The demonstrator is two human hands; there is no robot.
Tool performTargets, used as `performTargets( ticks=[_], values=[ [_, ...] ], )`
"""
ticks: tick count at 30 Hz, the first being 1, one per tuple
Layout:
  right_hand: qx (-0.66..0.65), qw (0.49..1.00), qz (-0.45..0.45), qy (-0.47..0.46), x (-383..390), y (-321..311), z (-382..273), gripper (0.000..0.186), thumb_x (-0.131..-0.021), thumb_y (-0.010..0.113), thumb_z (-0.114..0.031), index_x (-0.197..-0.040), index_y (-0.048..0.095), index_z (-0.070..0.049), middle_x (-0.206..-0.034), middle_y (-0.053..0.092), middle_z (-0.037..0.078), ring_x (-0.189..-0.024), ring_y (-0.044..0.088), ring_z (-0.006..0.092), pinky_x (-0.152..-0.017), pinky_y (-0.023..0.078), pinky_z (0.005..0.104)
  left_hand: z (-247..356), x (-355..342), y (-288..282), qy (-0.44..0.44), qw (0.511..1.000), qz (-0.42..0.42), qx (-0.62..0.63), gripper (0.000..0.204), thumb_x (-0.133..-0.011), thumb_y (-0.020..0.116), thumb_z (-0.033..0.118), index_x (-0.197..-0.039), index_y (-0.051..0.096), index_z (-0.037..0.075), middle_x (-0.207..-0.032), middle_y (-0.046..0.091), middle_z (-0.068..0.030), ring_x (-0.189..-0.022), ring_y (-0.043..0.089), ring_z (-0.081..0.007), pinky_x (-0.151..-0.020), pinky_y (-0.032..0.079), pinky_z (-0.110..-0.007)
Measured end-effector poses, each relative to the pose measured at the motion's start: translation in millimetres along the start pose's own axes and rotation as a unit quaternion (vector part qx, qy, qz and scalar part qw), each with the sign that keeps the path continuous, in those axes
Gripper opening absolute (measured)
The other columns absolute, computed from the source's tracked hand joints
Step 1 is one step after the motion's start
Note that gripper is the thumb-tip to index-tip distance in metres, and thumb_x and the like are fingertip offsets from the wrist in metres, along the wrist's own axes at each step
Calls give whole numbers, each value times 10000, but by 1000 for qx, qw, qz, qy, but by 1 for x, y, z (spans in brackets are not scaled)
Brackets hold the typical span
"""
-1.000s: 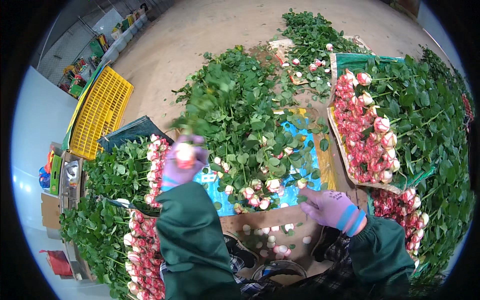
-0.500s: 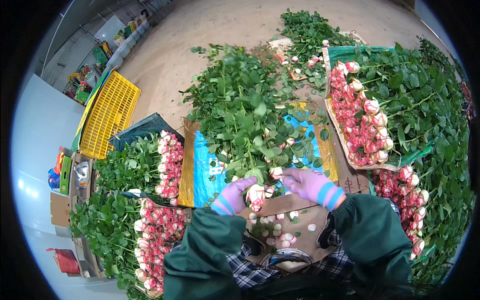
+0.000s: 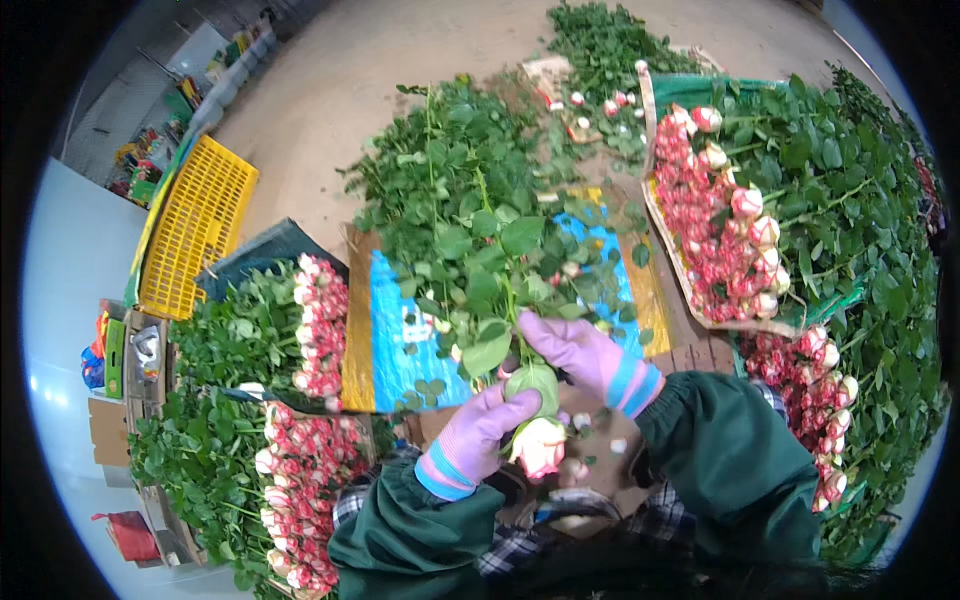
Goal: The person sits on the floor and repeatedly picks up pink roses, removes leaves from the stems by hand, and places the trimmed roses into a nearby crate. The process is continuous and repetitive throughout the clip.
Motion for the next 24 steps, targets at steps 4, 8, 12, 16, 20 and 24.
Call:
performTargets(
  ticks=[4,8,12,16,20,24],
  values=[
    [-56,997,47,18,-1,-3,14,412,-877,677,-392,-1004,621,-4,-904,655,30,-788,604,83,-718,494,230,-1,-6,12,-51,996,-36,69,316,-940,552,202,-1173,549,-10,-1051,648,-132,-901,665,-222,-783,581,-366],
    [-102,994,33,19,0,5,7,316,-830,743,-314,-912,635,-29,-822,632,6,-738,579,76,-669,467,233,1,-6,5,-27,998,-38,34,331,-948,531,231,-1170,545,-15,-1038,653,-128,-902,664,-222,-778,570,-357],
    [-124,992,24,-3,0,9,0,279,-860,708,-305,-909,632,-41,-819,627,-6,-732,580,76,-678,467,228,8,-4,9,-21,998,-44,48,327,-969,492,253,-1152,566,-7,-1027,659,-153,-901,664,-220,-781,546,-344],
    [-144,987,-53,-38,-2,16,-10,275,-923,619,-296,-1018,611,-38,-823,623,11,-743,599,98,-704,491,242,15,-7,5,13,998,-46,38,352,-985,464,261,-1175,563,-18,-1058,656,-154,-931,660,-222,-819,538,-337],
    [-164,980,-99,-57,5,34,-26,347,-942,590,-306,-1158,582,-35,-826,621,34,-761,609,117,-713,507,258,31,3,0,114,963,-49,-241,417,-986,467,318,-1183,564,-36,-1080,655,-144,-962,654,-216,-866,525,-331],
    [-148,978,-126,-80,7,33,-31,451,-947,582,-334,-1286,522,-44,-840,624,30,-784,613,124,-712,513,273,12,0,4,33,996,-33,-79,492,-960,515,393,-1188,565,-40,-1105,647,-137,-985,647,-209,-892,513,-330]
  ],
)
Point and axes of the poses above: each hand's wrist, its own x-axis away from the middle knuckle, its own y-axis out of the palm, z = x × y, the point moved 9 cm from there along -x, towards the middle knuckle
